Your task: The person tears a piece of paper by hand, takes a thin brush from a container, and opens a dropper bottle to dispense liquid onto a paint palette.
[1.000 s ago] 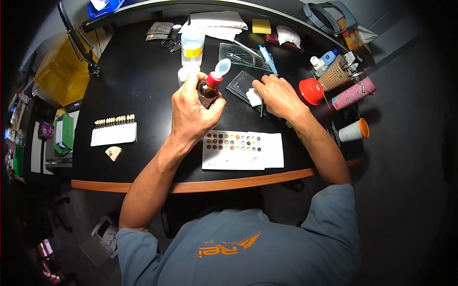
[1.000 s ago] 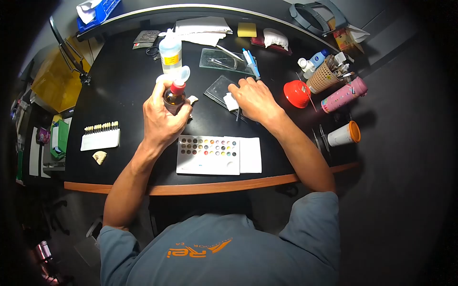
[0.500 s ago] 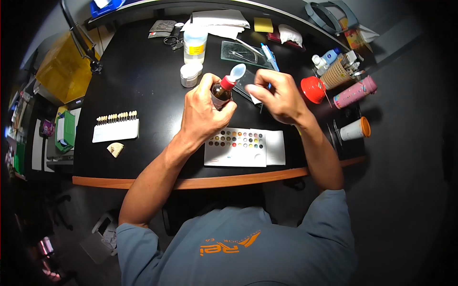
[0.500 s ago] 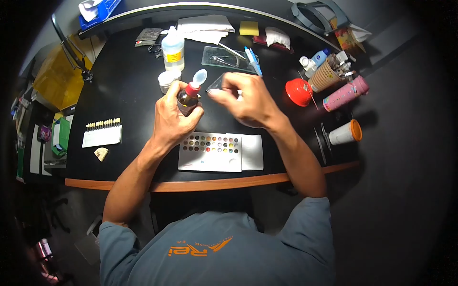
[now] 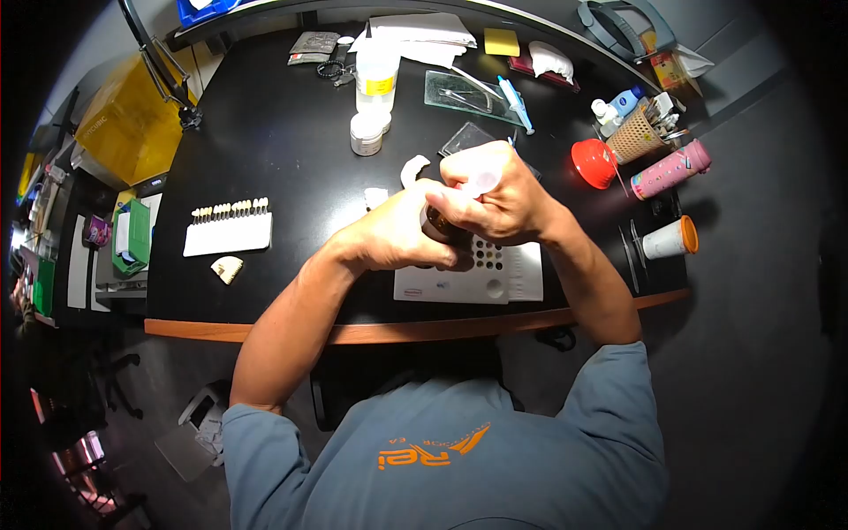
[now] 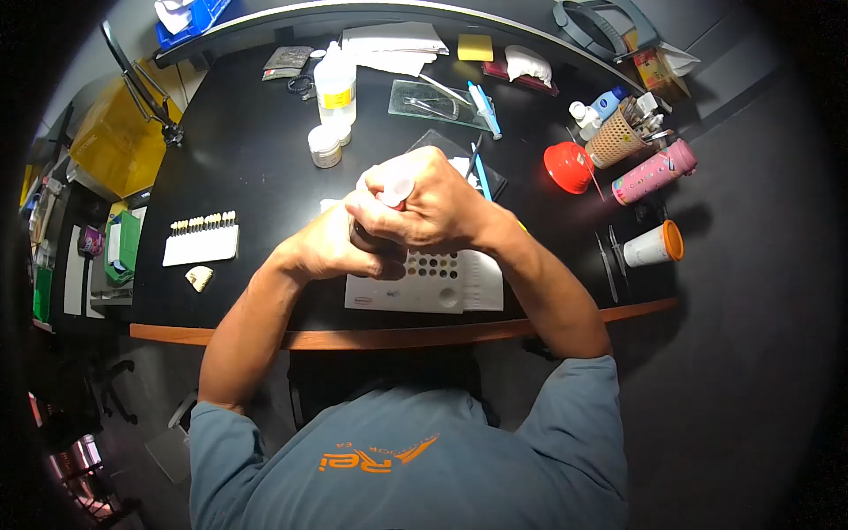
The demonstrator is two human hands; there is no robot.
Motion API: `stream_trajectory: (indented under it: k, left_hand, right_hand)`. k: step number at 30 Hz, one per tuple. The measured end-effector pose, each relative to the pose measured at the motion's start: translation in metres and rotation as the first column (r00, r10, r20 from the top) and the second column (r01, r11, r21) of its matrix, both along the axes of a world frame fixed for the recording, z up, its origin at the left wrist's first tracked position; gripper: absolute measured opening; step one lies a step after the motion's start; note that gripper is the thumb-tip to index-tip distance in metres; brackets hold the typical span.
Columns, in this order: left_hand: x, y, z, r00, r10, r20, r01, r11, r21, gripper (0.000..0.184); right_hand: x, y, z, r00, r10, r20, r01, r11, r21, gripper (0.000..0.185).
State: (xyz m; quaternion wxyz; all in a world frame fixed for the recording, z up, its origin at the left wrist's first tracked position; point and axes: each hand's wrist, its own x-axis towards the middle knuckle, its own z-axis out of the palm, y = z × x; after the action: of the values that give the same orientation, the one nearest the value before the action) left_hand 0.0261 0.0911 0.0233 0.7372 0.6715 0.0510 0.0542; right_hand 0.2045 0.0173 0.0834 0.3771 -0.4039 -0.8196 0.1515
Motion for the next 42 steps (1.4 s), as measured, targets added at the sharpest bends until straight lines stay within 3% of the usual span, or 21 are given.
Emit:
stream_trajectory:
  k: [3, 4, 5, 8, 11, 16, 19, 20, 23, 26, 30, 42]
  left_hand:
    - [0.001, 0.000, 0.008, 0.999, 0.046, 0.005, -0.046, 0.999, -0.012, 0.054]
    - [0.000, 0.000, 0.014, 0.997, 0.060, -0.044, -0.060, 0.998, 0.007, 0.055]
    - [0.005, 0.001, 0.000, 0.977, 0.160, 0.140, -0.181, 0.972, 0.153, 0.050]
    - [0.010, 0.003, -0.003, 0.971, 0.185, 0.153, -0.208, 0.966, 0.154, 0.037]
    - [0.012, 0.001, -0.004, 0.953, 0.262, 0.151, -0.291, 0.931, 0.221, 0.032]
    - [0.011, 0.002, -0.004, 0.943, 0.305, 0.130, -0.325, 0.931, 0.169, 0.028]
    - [0.012, 0.002, -0.004, 0.935, 0.314, 0.163, -0.343, 0.918, 0.199, 0.026]
    - [0.013, 0.002, -0.004, 0.935, 0.309, 0.173, -0.343, 0.911, 0.229, 0.026]
    - [0.012, 0.002, -0.003, 0.937, 0.320, 0.140, -0.349, 0.889, 0.298, 0.025]
    - [0.017, 0.002, -0.014, 0.899, 0.395, 0.189, -0.438, 0.825, 0.357, 0.025]
    - [0.017, 0.002, -0.015, 0.901, 0.392, 0.188, -0.434, 0.809, 0.396, 0.024]
    - [0.017, 0.002, -0.016, 0.888, 0.402, 0.222, -0.459, 0.778, 0.429, 0.023]
  right_hand:
    - [0.017, -0.006, 0.009, 0.989, 0.030, -0.141, -0.073, 0.949, -0.306, 0.017]
    - [0.023, -0.006, 0.010, 0.949, 0.097, -0.300, -0.216, 0.893, -0.394, 0.029]
    - [0.027, -0.012, 0.016, 0.903, 0.023, -0.429, -0.251, 0.838, -0.485, 0.042]
    - [0.022, -0.012, 0.016, 0.843, -0.031, -0.537, -0.202, 0.907, -0.370, 0.050]
    - [0.020, -0.016, 0.012, 0.934, -0.184, -0.307, 0.024, 0.888, -0.459, 0.054]
    - [0.006, -0.015, 0.013, 0.723, -0.082, -0.686, -0.137, 0.956, -0.259, 0.050]
    - [0.002, -0.019, 0.011, 0.825, -0.238, -0.514, 0.063, 0.941, -0.334, 0.047]
    - [0.003, -0.018, 0.005, 0.832, -0.244, -0.498, 0.110, 0.953, -0.283, 0.039]
    - [0.006, -0.014, 0.008, 0.782, -0.248, -0.572, 0.257, 0.964, -0.068, 0.031]
    - [0.005, -0.021, 0.016, 0.731, -0.317, -0.605, 0.392, 0.920, -0.009, 0.030]
    - [0.010, -0.025, 0.017, 0.735, -0.331, -0.592, 0.468, 0.879, 0.090, 0.030]
    - [0.016, -0.029, 0.020, 0.642, -0.364, -0.675, 0.511, 0.859, 0.023, 0.027]
